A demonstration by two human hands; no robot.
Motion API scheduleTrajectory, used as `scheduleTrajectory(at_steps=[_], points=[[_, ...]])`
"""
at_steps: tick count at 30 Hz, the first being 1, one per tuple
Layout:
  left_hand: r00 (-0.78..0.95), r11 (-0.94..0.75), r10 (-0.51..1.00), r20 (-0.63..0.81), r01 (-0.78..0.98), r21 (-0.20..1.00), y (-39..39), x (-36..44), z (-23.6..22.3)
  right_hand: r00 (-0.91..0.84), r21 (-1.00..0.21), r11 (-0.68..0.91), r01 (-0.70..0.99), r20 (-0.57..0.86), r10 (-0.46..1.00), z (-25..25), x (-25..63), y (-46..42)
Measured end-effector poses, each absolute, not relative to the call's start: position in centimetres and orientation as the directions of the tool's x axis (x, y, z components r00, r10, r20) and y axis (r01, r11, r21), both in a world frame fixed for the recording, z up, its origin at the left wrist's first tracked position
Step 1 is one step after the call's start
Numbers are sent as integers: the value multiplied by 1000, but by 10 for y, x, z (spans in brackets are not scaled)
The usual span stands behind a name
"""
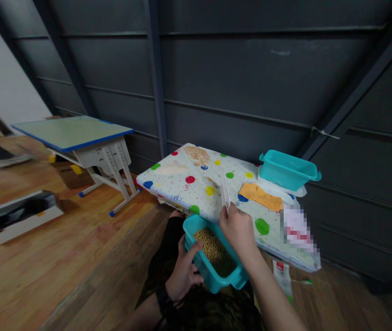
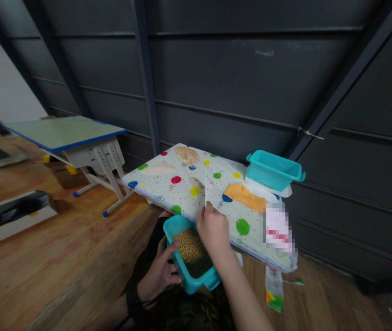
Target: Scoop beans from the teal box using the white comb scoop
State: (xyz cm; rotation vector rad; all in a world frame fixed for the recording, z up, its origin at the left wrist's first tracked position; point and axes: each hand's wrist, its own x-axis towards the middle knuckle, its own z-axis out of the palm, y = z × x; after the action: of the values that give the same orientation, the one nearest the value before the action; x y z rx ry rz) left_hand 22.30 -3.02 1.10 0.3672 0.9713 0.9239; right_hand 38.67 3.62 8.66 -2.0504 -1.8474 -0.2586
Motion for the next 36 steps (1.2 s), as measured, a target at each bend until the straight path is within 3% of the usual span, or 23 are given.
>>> scheduleTrajectory(at_steps=[5,10,14,23,31,36], points=[[242,594,798,-551,-465,656,-28,218,14,137,-366,51,929,470,872,85,397,38],[232,593,799,-555,-462,660,-26,216,13,327,-504,-24,863,522,787,89,447,36],[222,596,793,-567,-470,651,-24,213,13,374,-508,-83,857,504,778,87,472,38],[144,555,817,-558,-454,697,-17,200,13,273,-471,-35,881,448,851,72,441,43],[34,490,848,-529,-432,757,-7,181,11,146,-450,84,889,453,880,76,397,31],[-6,464,853,-521,-447,765,-4,175,10,79,-529,199,825,456,886,83,389,20]])
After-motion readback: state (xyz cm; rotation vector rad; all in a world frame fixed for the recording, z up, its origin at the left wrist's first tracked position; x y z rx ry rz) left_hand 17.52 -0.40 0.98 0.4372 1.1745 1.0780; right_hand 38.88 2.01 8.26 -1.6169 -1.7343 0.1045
